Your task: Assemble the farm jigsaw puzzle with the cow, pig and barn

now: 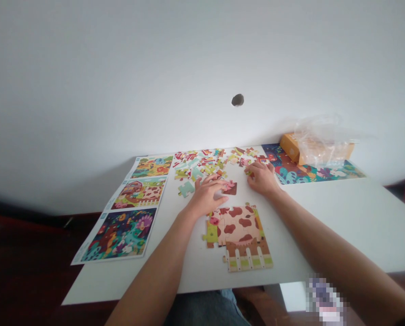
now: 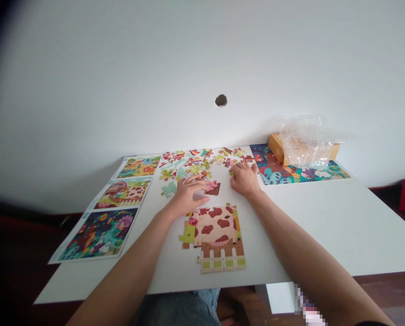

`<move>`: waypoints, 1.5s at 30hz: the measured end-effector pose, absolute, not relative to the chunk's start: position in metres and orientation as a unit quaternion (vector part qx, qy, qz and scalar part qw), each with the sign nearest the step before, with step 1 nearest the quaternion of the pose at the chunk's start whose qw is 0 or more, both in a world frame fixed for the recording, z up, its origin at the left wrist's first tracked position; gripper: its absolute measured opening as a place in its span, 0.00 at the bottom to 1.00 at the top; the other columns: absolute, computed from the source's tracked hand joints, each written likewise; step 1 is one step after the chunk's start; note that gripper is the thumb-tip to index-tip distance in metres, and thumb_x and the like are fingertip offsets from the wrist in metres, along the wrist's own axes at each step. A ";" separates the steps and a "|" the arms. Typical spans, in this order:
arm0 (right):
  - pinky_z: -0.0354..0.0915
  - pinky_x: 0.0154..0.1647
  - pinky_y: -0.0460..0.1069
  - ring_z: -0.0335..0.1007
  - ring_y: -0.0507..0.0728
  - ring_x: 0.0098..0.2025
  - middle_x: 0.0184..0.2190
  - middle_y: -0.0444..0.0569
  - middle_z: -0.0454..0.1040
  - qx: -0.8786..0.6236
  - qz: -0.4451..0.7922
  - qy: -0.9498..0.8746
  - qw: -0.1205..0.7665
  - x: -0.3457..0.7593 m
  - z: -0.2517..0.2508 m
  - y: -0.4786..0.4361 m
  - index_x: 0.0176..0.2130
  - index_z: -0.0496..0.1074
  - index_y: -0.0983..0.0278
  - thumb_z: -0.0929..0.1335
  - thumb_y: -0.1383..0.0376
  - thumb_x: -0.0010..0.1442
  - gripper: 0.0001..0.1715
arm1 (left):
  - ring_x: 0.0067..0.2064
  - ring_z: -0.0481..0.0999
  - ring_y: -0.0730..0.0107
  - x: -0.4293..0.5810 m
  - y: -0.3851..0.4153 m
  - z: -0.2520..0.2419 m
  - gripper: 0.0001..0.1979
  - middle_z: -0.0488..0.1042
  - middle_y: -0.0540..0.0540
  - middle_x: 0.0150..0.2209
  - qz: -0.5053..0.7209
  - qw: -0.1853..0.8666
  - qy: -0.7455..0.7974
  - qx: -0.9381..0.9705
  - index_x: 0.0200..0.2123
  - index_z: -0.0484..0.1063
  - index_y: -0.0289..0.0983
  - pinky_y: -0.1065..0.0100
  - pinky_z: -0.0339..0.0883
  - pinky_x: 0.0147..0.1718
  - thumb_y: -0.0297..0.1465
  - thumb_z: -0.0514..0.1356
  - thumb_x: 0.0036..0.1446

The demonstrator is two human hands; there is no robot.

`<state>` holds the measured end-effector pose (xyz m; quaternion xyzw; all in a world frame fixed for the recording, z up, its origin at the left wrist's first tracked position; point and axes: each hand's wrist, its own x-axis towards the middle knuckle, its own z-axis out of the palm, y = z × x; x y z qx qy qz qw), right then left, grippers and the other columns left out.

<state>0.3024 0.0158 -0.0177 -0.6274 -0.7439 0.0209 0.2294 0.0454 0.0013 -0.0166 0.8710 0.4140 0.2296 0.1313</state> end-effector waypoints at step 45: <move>0.43 0.62 0.70 0.65 0.68 0.55 0.56 0.58 0.70 -0.520 0.052 -0.833 0.179 0.284 -0.004 -0.003 0.57 0.71 0.60 0.66 0.62 0.60 0.26 | 0.46 0.79 0.62 0.039 0.003 -0.016 0.14 0.77 0.42 0.45 0.378 0.372 0.378 0.759 0.53 0.62 0.39 0.62 0.71 0.47 0.32 0.57 0.64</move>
